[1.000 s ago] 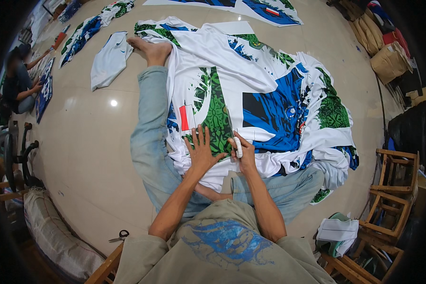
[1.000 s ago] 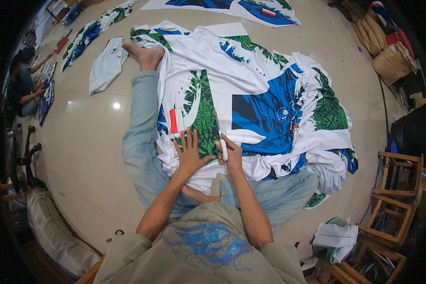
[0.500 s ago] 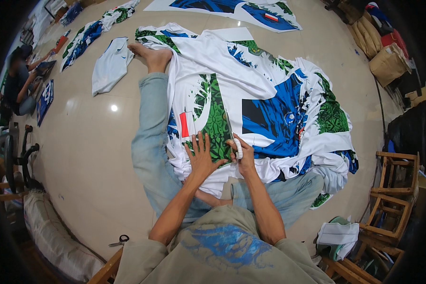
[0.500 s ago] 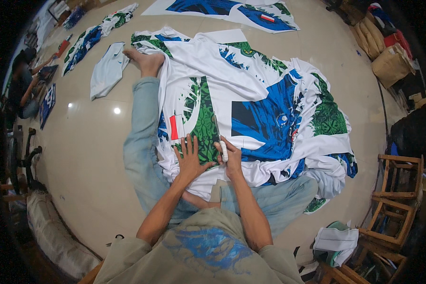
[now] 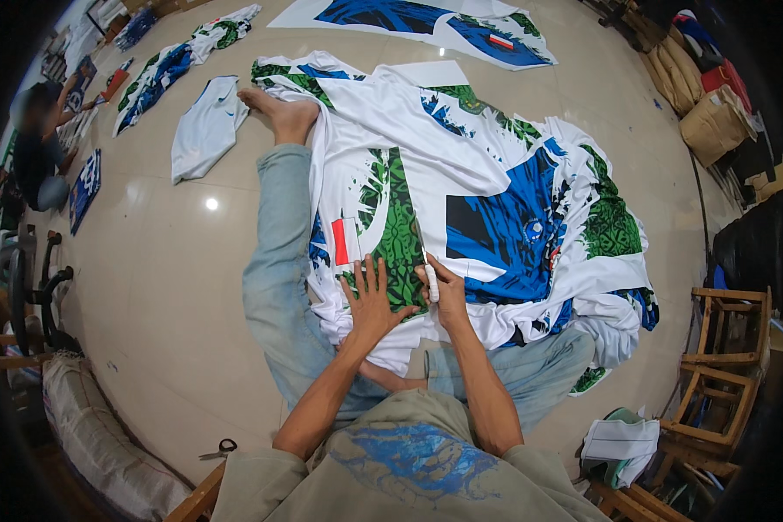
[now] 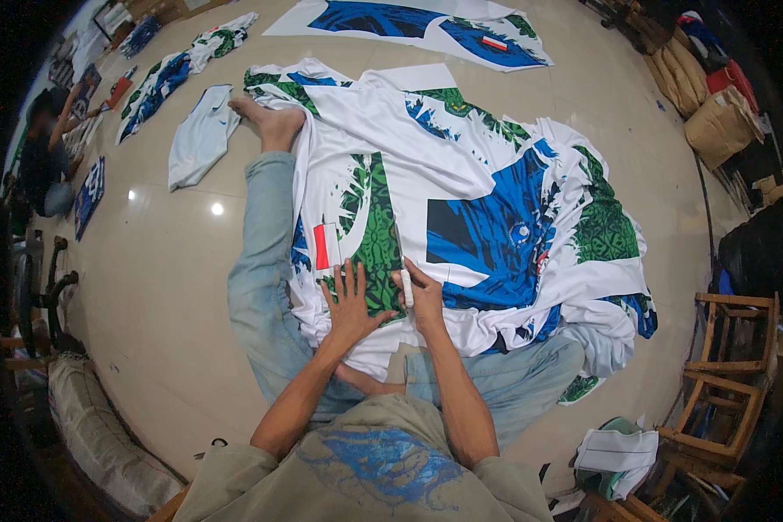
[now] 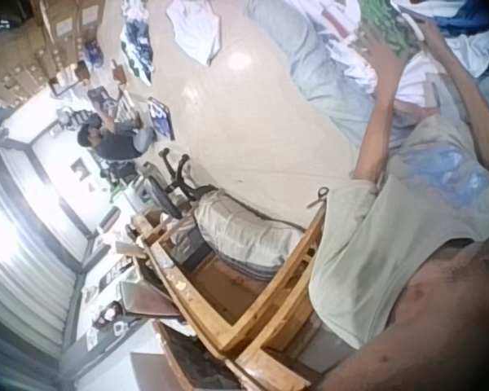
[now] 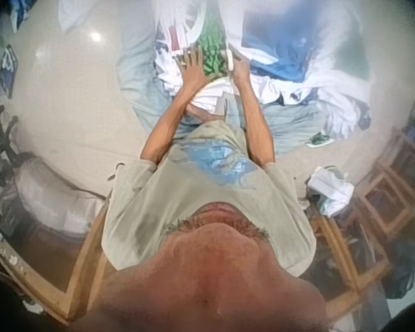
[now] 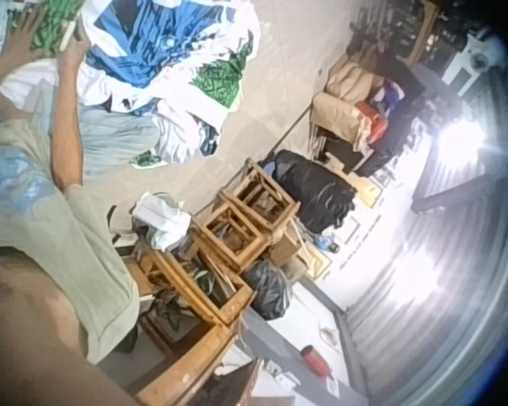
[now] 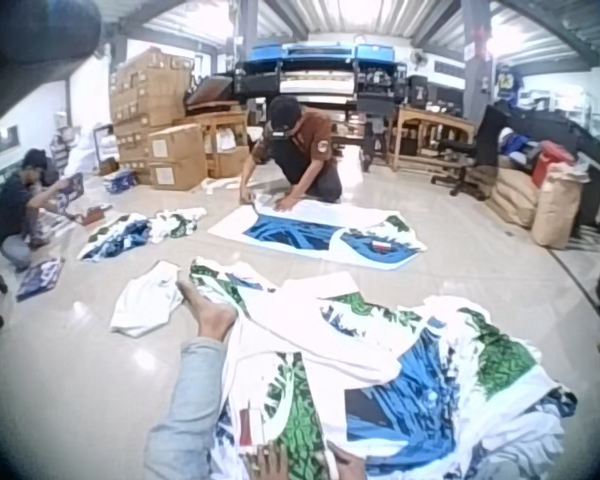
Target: The person sits on the floor and uses scissors to cut a large piece of patterned fabric. They repeatedly smooth the fabric, align sections, and make cuts along specific lines to separate pieces. The person occasionally lifts and repositions the fabric to continue cutting.
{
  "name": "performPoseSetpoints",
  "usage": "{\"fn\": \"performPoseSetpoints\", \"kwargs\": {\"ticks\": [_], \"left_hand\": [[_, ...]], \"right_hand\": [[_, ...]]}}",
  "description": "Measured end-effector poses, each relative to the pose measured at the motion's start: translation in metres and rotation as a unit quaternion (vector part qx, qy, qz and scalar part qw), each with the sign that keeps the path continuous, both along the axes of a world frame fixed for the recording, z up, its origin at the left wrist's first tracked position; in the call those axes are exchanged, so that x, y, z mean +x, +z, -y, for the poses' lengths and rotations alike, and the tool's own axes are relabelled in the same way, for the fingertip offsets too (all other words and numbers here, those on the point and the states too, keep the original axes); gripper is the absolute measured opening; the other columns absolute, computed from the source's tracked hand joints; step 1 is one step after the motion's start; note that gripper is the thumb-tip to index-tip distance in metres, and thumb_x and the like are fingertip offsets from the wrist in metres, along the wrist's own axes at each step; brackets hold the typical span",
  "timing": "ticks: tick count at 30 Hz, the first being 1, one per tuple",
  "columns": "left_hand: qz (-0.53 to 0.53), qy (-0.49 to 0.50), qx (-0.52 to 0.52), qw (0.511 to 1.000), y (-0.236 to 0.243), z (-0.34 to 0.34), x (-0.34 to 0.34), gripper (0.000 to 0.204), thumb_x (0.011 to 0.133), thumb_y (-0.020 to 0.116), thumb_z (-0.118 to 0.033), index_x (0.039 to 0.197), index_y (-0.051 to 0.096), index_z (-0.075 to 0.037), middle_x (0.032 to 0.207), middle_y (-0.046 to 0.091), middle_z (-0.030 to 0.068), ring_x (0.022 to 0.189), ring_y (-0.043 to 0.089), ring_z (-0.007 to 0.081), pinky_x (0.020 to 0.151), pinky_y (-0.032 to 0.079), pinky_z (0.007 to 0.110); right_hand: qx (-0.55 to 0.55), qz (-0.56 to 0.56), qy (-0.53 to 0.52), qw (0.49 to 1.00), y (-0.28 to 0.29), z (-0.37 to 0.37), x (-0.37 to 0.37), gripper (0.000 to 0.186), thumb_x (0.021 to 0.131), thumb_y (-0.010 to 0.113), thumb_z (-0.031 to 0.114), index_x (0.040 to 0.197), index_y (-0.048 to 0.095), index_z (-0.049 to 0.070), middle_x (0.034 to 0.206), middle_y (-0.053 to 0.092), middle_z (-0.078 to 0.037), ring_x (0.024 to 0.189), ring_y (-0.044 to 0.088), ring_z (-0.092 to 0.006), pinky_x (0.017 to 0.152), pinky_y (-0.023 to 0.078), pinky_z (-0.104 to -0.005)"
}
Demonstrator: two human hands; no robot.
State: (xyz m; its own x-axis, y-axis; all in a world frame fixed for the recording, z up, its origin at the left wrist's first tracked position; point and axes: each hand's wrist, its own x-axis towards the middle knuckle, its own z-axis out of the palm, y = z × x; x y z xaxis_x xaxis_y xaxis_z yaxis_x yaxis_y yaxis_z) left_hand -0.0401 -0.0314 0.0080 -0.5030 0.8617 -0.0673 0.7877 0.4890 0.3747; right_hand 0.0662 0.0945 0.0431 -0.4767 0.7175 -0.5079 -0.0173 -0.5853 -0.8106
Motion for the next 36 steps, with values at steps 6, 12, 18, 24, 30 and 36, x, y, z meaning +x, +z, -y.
{"fn": "performPoseSetpoints", "kwargs": {"ticks": [6, 12, 18, 24, 30, 36], "left_hand": [[-0.007, -0.001, -0.006, 1.000, -0.001, -0.001, 0.000, 0.130, 0.065, 0.065, -0.079, 0.153, 0.014, 0.002, 0.160, 0.006, 0.0254, 0.148, -0.003, 0.0428, 0.108, -0.002, 0.071], [-0.016, 0.000, 0.017, 1.000, -0.001, 0.000, 0.001, 0.130, 0.065, 0.065, -0.080, 0.152, 0.015, 0.004, 0.159, 0.007, 0.0258, 0.148, -0.003, 0.0427, 0.109, -0.003, 0.070], [-0.023, 0.000, 0.024, 0.999, -0.003, 0.000, 0.000, 0.130, 0.065, 0.065, -0.080, 0.151, 0.017, 0.005, 0.159, 0.007, 0.0261, 0.148, -0.002, 0.0426, 0.109, -0.003, 0.069], [-0.005, 0.000, 0.007, 1.000, 0.002, -0.002, 0.000, 0.129, 0.065, 0.064, -0.080, 0.151, 0.017, 0.005, 0.159, 0.006, 0.0260, 0.148, -0.003, 0.0428, 0.109, -0.004, 0.070], [-0.004, -0.001, 0.012, 1.000, 0.001, -0.001, 0.000, 0.130, 0.066, 0.063, -0.080, 0.151, 0.017, 0.005, 0.159, 0.006, 0.0268, 0.148, -0.004, 0.0435, 0.108, -0.004, 0.070], [-0.003, -0.001, 0.000, 1.000, 0.003, -0.002, 0.000, 0.129, 0.066, 0.063, -0.080, 0.151, 0.017, 0.006, 0.159, 0.006, 0.0272, 0.148, -0.002, 0.0435, 0.109, -0.004, 0.069]], "right_hand": [[-0.032, 0.005, -0.002, 0.999, 0.006, -0.018, -0.010, 0.054, 0.079, 0.079, 0.013, 0.130, 0.061, 0.006, 0.072, 0.062, 0.001, 0.046, 0.049, -0.0070, 0.041, 0.034, -0.0208], [-0.004, -0.007, 0.011, 1.000, -0.002, -0.021, -0.019, 0.056, 0.080, 0.079, 0.014, 0.132, 0.059, 0.006, 0.071, 0.062, 0.001, 0.047, 0.050, -0.0062, 0.041, 0.034, -0.0203], [-0.013, 0.003, 0.000, 1.000, 0.007, -0.022, -0.024, 0.056, 0.080, 0.079, 0.015, 0.132, 0.059, 0.006, 0.069, 0.060, 0.002, 0.046, 0.050, -0.0062, 0.040, 0.034, -0.0200], [-0.023, -0.017, -0.012, 1.000, 0.005, -0.035, -0.038, 0.053, 0.080, 0.079, 0.015, 0.130, 0.061, 0.005, 0.067, 0.058, 0.003, 0.045, 0.049, -0.0062, 0.039, 0.034, -0.0201], [0.000, 0.005, 0.029, 1.000, 0.001, -0.040, -0.042, 0.052, 0.083, 0.075, 0.013, 0.132, 0.059, 0.006, 0.074, 0.064, 0.001, 0.047, 0.051, -0.0071, 0.040, 0.035, -0.0203], [-0.041, -0.016, -0.008, 0.999, 0.001, -0.049, -0.048, 0.055, 0.081, 0.078, 0.012, 0.132, 0.059, 0.005, 0.075, 0.064, 0.000, 0.046, 0.049, -0.0073, 0.040, 0.034, -0.0214]]}}
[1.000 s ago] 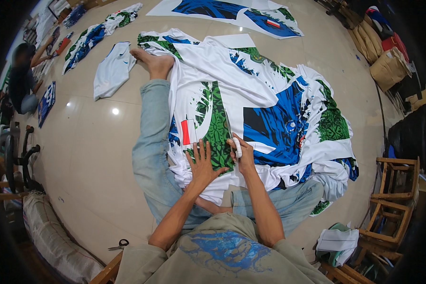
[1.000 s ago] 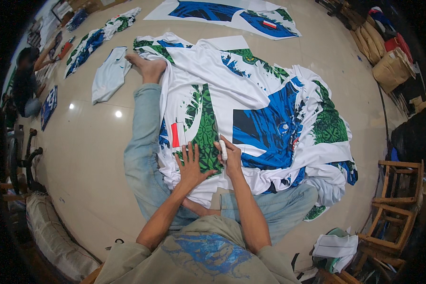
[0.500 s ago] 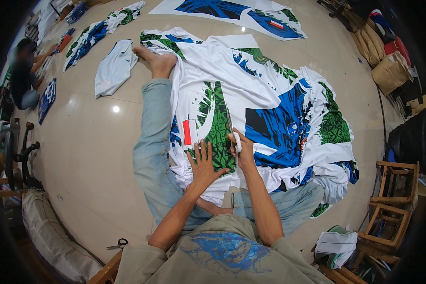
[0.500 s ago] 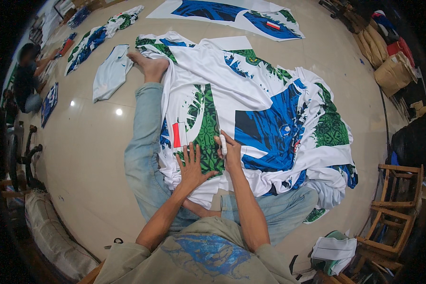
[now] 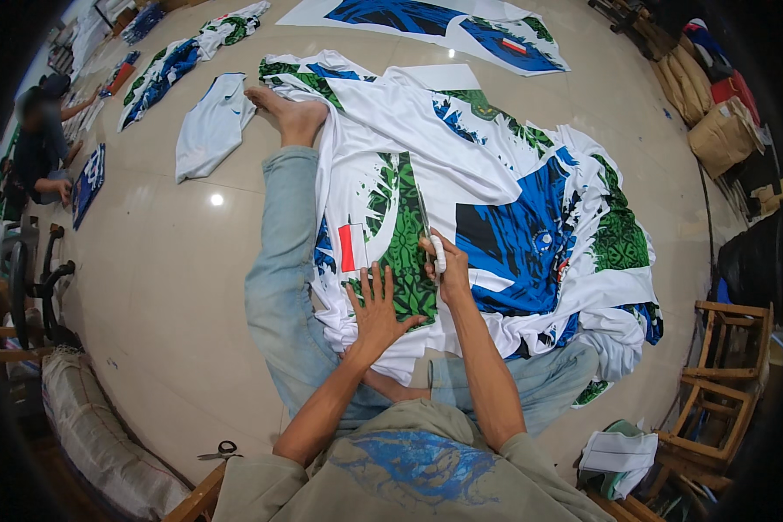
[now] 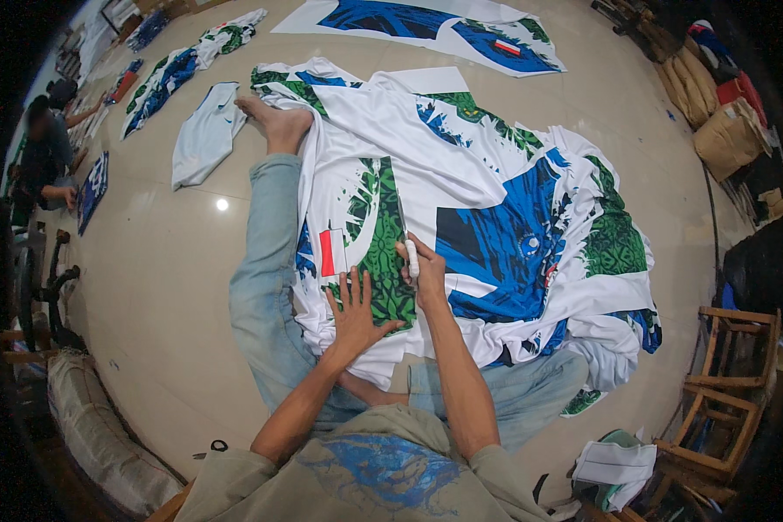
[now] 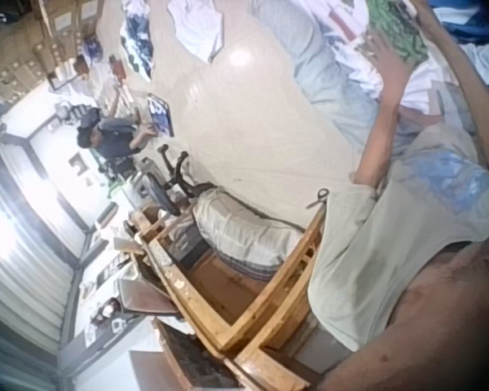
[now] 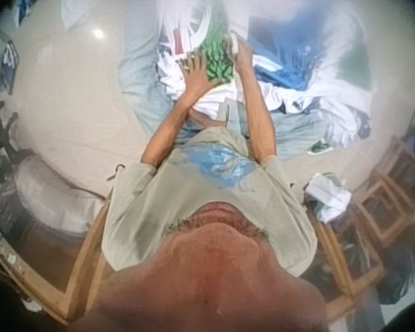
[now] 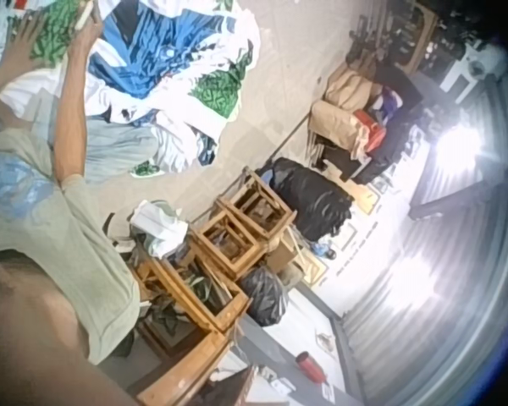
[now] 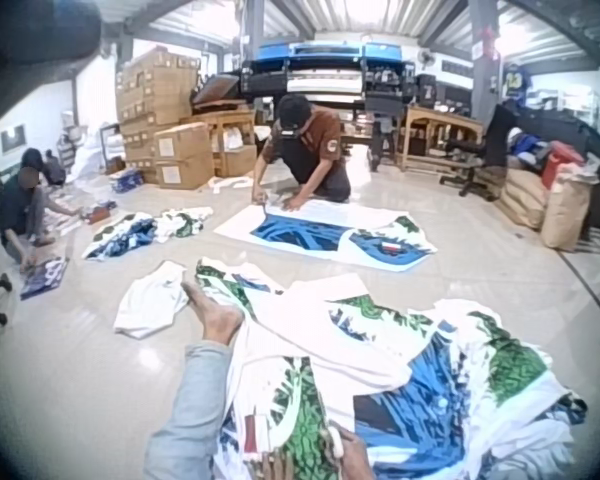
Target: The person sits on the floor and uses scissors to cut a large piece of patterned fabric. They repeatedly smooth the fabric, align sections, and make cuts along specific lines to separate pieces. The person occasionally lifts and repositions the fabric to continue cutting.
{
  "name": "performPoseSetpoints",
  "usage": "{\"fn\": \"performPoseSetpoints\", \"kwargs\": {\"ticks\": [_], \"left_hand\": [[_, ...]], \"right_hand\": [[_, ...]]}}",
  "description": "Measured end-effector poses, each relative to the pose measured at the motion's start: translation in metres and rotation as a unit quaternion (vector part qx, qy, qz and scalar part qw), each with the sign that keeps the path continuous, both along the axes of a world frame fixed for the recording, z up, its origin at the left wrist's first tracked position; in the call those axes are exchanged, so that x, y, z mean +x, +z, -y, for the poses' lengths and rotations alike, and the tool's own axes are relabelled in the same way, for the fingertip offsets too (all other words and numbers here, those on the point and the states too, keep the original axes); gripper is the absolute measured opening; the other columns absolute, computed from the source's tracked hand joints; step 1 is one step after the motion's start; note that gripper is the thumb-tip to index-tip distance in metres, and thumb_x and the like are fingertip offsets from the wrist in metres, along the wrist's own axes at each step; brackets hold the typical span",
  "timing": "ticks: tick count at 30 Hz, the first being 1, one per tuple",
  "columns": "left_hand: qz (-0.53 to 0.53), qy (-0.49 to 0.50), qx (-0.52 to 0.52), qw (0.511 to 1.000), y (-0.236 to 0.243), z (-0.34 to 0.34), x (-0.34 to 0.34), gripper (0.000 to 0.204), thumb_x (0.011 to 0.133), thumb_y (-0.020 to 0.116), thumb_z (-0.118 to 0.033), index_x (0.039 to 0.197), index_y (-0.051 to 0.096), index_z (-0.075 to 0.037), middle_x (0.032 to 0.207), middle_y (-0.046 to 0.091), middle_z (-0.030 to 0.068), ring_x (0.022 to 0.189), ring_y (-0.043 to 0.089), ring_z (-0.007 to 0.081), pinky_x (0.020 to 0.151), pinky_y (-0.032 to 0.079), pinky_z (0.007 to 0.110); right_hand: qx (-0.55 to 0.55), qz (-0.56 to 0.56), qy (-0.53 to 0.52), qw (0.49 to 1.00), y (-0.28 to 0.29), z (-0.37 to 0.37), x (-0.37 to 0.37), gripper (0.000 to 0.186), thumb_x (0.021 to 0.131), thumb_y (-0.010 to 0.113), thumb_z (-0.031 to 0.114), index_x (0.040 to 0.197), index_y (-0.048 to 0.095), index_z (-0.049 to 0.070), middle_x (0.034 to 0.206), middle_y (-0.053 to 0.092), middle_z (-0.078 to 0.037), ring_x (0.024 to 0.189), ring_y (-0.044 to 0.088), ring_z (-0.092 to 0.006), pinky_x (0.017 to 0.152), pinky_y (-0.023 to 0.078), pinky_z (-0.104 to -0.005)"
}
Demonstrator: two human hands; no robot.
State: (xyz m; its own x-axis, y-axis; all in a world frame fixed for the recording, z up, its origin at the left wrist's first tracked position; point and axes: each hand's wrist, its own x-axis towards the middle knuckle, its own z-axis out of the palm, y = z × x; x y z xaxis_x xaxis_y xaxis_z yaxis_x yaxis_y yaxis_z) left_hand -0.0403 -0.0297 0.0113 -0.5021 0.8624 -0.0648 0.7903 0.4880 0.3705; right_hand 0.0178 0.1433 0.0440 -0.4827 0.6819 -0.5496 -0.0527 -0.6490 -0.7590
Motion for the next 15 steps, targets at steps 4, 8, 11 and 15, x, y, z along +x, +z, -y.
{"fn": "performPoseSetpoints", "kwargs": {"ticks": [4, 8, 11, 15], "left_hand": [[0.006, 0.000, 0.004, 1.000, 0.004, -0.001, 0.000, 0.128, 0.067, 0.063, -0.079, 0.151, 0.017, 0.006, 0.159, 0.006, 0.0270, 0.148, -0.002, 0.0433, 0.109, -0.004, 0.069], [0.017, -0.001, -0.006, 1.000, 0.006, -0.001, 0.000, 0.128, 0.067, 0.063, -0.078, 0.151, 0.016, 0.006, 0.159, 0.005, 0.0266, 0.148, -0.003, 0.0432, 0.109, -0.004, 0.069], [0.022, -0.001, -0.018, 1.000, 0.007, -0.001, -0.001, 0.128, 0.068, 0.063, -0.078, 0.151, 0.015, 0.006, 0.159, 0.004, 0.0263, 0.148, -0.004, 0.0431, 0.109, -0.004, 0.069], [0.018, -0.004, -0.017, 1.000, 0.007, -0.002, -0.001, 0.128, 0.068, 0.063, -0.078, 0.152, 0.014, 0.005, 0.159, 0.003, 0.0262, 0.148, -0.005, 0.0431, 0.109, -0.004, 0.069]], "right_hand": [[0.013, -0.012, -0.004, 1.000, 0.000, -0.009, -0.012, 0.054, 0.081, 0.077, 0.010, 0.131, 0.059, 0.003, 0.075, 0.064, -0.001, 0.046, 0.049, -0.0075, 0.040, 0.034, -0.0213], [0.027, -0.011, 0.019, 0.999, -0.006, -0.014, -0.017, 0.054, 0.081, 0.077, 0.009, 0.131, 0.059, 0.003, 0.075, 0.063, -0.001, 0.046, 0.049, -0.0074, 0.040, 0.034, -0.0214], [0.031, -0.008, 0.032, 0.999, -0.005, -0.015, -0.017, 0.051, 0.083, 0.075, 0.010, 0.131, 0.058, 0.003, 0.076, 0.062, 0.000, 0.048, 0.050, -0.0077, 0.040, 0.035, -0.0214], [0.026, -0.010, 0.008, 1.000, -0.004, -0.019, -0.024, 0.055, 0.080, 0.078, 0.011, 0.130, 0.059, 0.001, 0.074, 0.063, 0.000, 0.046, 0.049, -0.0067, 0.040, 0.033, -0.0213]]}}
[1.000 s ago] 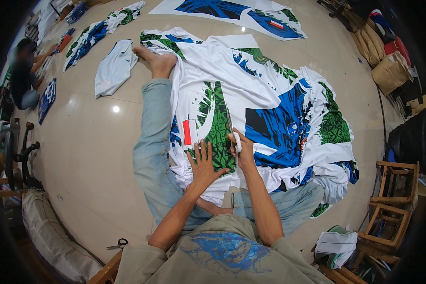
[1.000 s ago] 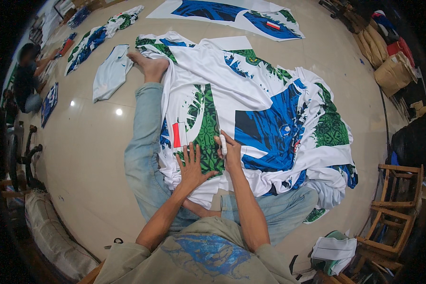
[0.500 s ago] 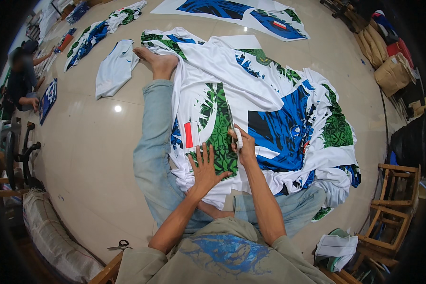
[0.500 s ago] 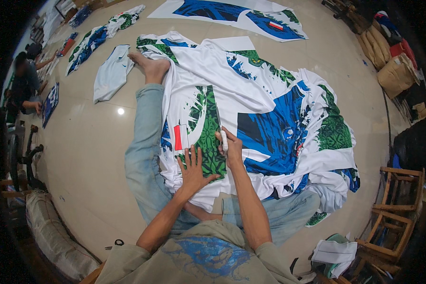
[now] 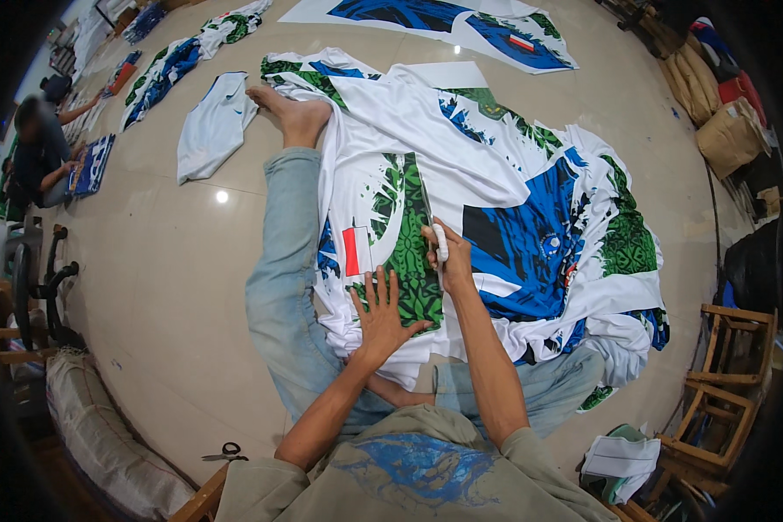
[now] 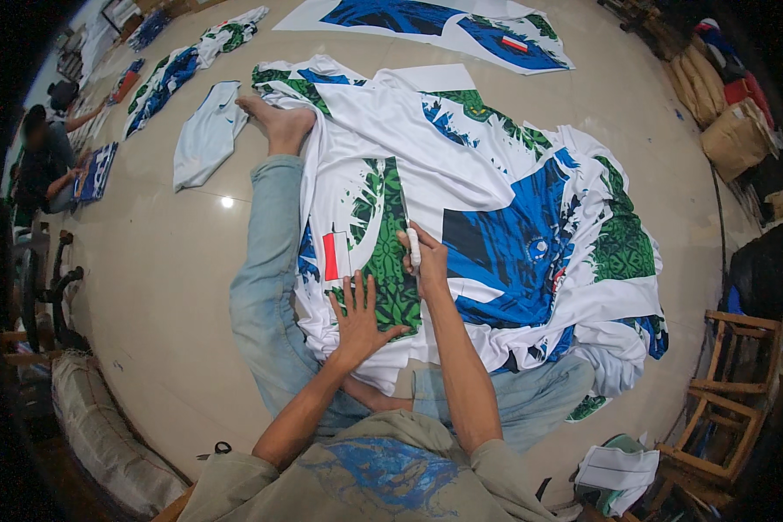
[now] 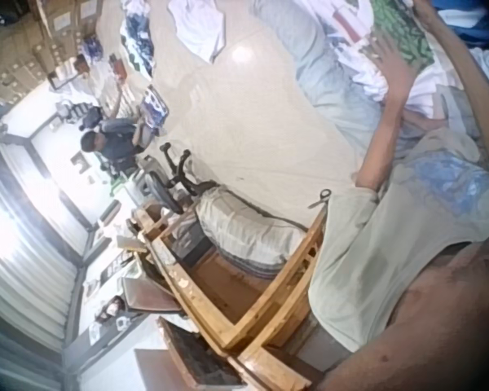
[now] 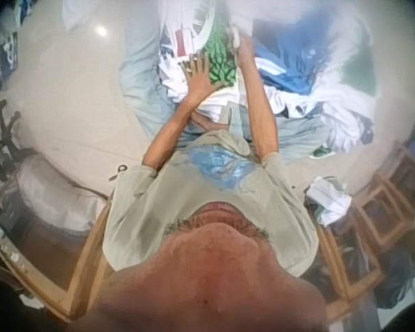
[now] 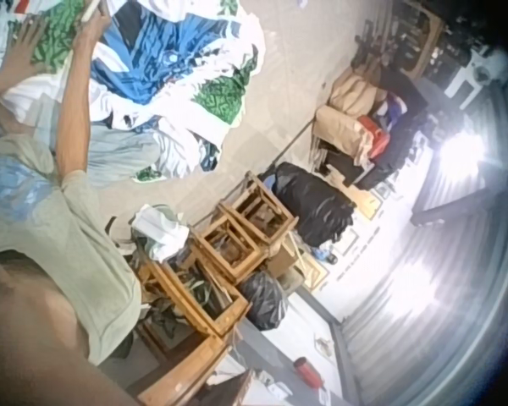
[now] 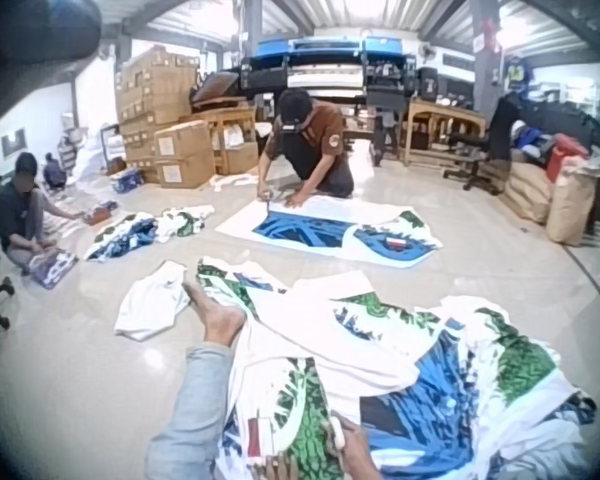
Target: The person sits on the floor and uses scissors to cut a large piece of patterned fabric. They repeatedly smooth the fabric, align sections, and make cuts along specific lines to separate pieces. The person occasionally lifts and repositions the fabric to continue cutting.
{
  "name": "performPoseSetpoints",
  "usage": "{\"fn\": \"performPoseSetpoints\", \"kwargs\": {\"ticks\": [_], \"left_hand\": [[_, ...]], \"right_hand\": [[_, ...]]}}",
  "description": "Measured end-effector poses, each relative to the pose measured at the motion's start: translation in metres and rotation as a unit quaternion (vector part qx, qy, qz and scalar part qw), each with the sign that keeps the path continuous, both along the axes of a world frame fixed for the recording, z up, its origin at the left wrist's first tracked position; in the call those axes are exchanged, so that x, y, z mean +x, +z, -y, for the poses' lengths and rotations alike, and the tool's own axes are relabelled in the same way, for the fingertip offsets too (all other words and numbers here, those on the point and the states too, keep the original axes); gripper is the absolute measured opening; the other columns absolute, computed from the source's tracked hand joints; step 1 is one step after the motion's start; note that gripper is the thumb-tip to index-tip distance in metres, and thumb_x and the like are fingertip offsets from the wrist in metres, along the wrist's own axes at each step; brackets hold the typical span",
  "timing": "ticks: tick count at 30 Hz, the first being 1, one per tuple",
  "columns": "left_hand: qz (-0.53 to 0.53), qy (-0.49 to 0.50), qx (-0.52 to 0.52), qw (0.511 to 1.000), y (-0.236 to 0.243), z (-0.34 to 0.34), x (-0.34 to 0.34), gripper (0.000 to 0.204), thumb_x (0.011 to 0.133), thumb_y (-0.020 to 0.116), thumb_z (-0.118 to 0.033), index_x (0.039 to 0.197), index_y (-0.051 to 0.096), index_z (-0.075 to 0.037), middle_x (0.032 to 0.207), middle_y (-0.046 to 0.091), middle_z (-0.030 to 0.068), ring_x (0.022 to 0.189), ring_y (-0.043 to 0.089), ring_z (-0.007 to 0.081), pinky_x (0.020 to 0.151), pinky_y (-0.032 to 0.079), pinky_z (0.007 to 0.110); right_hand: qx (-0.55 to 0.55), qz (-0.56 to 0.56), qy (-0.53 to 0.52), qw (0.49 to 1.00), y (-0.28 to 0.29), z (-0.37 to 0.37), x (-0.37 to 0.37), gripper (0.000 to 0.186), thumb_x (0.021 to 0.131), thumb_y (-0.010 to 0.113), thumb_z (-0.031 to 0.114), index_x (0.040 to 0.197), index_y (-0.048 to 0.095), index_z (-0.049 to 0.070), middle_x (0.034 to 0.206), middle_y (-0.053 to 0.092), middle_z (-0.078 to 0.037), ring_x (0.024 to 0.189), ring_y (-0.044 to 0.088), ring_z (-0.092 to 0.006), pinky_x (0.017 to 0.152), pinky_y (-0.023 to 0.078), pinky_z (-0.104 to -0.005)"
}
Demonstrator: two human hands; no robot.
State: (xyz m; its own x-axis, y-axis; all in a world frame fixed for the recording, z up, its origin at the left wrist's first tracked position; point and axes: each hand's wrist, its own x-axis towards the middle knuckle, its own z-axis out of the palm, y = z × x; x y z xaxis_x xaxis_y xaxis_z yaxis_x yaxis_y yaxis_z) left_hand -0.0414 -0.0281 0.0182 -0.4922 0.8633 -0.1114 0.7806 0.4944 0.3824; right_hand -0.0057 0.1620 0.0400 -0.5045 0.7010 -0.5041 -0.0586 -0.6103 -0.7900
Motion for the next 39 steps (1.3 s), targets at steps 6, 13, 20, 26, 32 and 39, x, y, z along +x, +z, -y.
{"fn": "performPoseSetpoints", "kwargs": {"ticks": [6, 13, 20, 26, 32, 39], "left_hand": [[0.005, 0.001, -0.018, 1.000, 0.003, -0.001, 0.000, 0.129, 0.068, 0.062, -0.080, 0.152, 0.013, 0.005, 0.159, 0.003, 0.0258, 0.148, -0.005, 0.0424, 0.110, -0.004, 0.069], [0.000, 0.001, -0.028, 1.000, 0.003, -0.001, 0.000, 0.129, 0.068, 0.061, -0.080, 0.152, 0.013, 0.004, 0.160, 0.002, 0.0253, 0.148, -0.006, 0.0421, 0.110, -0.003, 0.069], [0.012, 0.010, -0.025, 1.000, 0.004, -0.002, 0.000, 0.128, 0.067, 0.064, -0.078, 0.153, 0.015, 0.003, 0.160, 0.003, 0.0237, 0.148, -0.005, 0.0405, 0.111, -0.004, 0.067], [0.006, 0.011, -0.025, 1.000, 0.003, -0.002, 0.000, 0.127, 0.067, 0.064, -0.079, 0.153, 0.016, 0.002, 0.161, 0.003, 0.0226, 0.148, -0.006, 0.0395, 0.112, -0.005, 0.066], [0.013, 0.010, -0.031, 0.999, 0.003, -0.002, 0.000, 0.128, 0.067, 0.062, -0.080, 0.153, 0.016, 0.003, 0.161, 0.003, 0.0232, 0.148, -0.007, 0.0395, 0.112, -0.006, 0.066], [-0.012, 0.022, 0.013, 1.000, 0.005, -0.009, -0.012, 0.128, 0.068, 0.060, -0.080, 0.152, 0.015, 0.004, 0.159, 0.007, 0.0273, 0.148, -0.001, 0.0421, 0.111, 0.000, 0.068]], "right_hand": [[0.030, 0.018, 0.007, 0.999, 0.000, -0.011, -0.013, 0.050, 0.084, 0.074, 0.011, 0.131, 0.059, 0.001, 0.081, 0.068, -0.004, 0.047, 0.049, -0.0079, 0.040, 0.035, -0.0208], [0.036, 0.016, 0.024, 0.999, -0.010, -0.013, -0.017, 0.050, 0.084, 0.075, 0.011, 0.130, 0.059, 0.001, 0.085, 0.070, -0.006, 0.046, 0.049, -0.0080, 0.040, 0.035, -0.0209], [0.049, 0.002, -0.006, 0.999, -0.008, -0.025, -0.030, 0.047, 0.084, 0.068, 0.007, 0.130, 0.060, 0.002, 0.087, 0.073, -0.006, 0.046, 0.050, -0.0077, 0.041, 0.036, -0.0213], [0.036, 0.005, -0.001, 0.999, -0.006, -0.029, -0.034, 0.051, 0.081, 0.075, 0.010, 0.129, 0.060, 0.001, 0.079, 0.070, -0.003, 0.046, 0.050, -0.0075, 0.041, 0.036, -0.0206], [0.041, -0.007, 0.015, 0.999, -0.020, -0.031, -0.033, 0.059, 0.078, 0.081, 0.014, 0.130, 0.059, 0.001, 0.077, 0.067, -0.003, 0.047, 0.051, -0.0072, 0.041, 0.037, -0.0209], [0.036, -0.003, 0.024, 0.999, 0.015, -0.018, -0.008, 0.061, 0.080, 0.080, 0.017, 0.133, 0.056, 0.001, 0.079, 0.066, -0.005, 0.048, 0.052, -0.0086, 0.042, 0.038, -0.0219]]}}
